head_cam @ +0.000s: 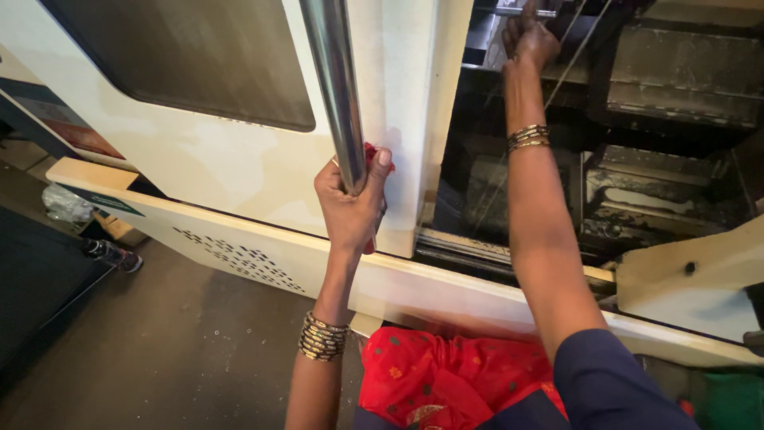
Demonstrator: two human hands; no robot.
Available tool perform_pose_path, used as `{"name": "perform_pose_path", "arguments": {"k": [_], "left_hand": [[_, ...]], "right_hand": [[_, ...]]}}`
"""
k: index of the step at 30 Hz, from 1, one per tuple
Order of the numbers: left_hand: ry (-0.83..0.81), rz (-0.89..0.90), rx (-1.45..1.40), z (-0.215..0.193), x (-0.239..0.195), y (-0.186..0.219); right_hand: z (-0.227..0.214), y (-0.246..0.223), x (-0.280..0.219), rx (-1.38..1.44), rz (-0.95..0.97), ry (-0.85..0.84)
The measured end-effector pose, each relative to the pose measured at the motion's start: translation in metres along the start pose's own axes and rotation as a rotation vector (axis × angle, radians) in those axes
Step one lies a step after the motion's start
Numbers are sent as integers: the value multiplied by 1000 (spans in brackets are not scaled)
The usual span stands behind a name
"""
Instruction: The person sits on the floor and repeatedly cleans cylindrical metal rods using a red cloth and a white rag. The person opens the machine door, inserts a rod into the interior, and then removes it to wipe it down before placing it in a green crate.
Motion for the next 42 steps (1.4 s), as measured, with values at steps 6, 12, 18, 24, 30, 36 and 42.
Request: {"name": "perform_pose_path", "arguments": {"k": [6, 12, 18, 24, 30, 36, 42], "left_hand": [[10, 5, 5, 0, -1, 0], [50, 11, -5, 5, -1, 1], [48, 5, -25, 4, -3, 2], [40, 7, -16, 6, -3, 6], [37, -10, -21, 4, -5, 2], [20, 3, 6, 4, -4, 6], [90, -19, -74, 1, 0, -9]], "right_hand": [[1, 9, 12, 15, 27, 55], [2, 4, 14, 112, 20, -3], [4, 1, 1, -24, 87, 132], [2, 7, 14, 13, 43, 63], [-6, 18, 36, 29, 53, 7], [-18, 11, 23, 30, 187, -102], [-73, -55, -142, -539, -38, -820]]}}
Point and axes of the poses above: each hand's wrist, its own x-axis towards the middle knuckle, its own z-axis out of the palm, y = z × x, the point moved 2 cm from there along x, towards the middle knuckle, and after that the axes turned 10 degrees about -x, right-handed, at the moved point
